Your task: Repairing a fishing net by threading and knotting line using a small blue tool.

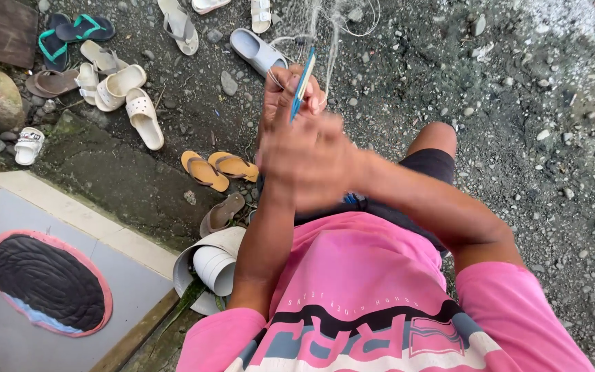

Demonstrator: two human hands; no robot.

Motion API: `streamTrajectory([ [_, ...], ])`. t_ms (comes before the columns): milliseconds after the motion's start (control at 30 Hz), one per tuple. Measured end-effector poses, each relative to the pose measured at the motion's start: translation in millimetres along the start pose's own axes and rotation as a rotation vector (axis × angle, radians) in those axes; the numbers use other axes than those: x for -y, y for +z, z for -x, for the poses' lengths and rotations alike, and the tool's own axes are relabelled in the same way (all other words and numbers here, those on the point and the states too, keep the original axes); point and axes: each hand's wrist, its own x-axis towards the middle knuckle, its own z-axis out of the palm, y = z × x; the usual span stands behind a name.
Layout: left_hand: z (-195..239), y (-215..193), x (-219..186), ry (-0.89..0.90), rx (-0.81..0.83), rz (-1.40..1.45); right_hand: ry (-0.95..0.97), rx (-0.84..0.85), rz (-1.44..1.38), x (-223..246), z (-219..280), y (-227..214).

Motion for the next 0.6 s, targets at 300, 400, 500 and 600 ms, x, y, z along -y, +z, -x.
streamTrajectory([
  [300,4.9,-10.0,6.1,0.338,-0.025,-0.703,0.439,0.027,0.06,-25.8,12.6,-3.5],
  [400,-1.9,-5.2,13.7,0.308,0.026,-0.738,0.159,-0.024,0.163,-2.4,6.5,-1.0],
  [500,-0.8,10.2,16.8,0.33,-0.049,-0.836,-0.029,0.049,0.025,23.5,-13.0,-26.6],
  [600,2.2,18.5,11.0,0.335,-0.083,-0.879,0.157,0.006,-0.118,23.8,3.5,-47.9],
])
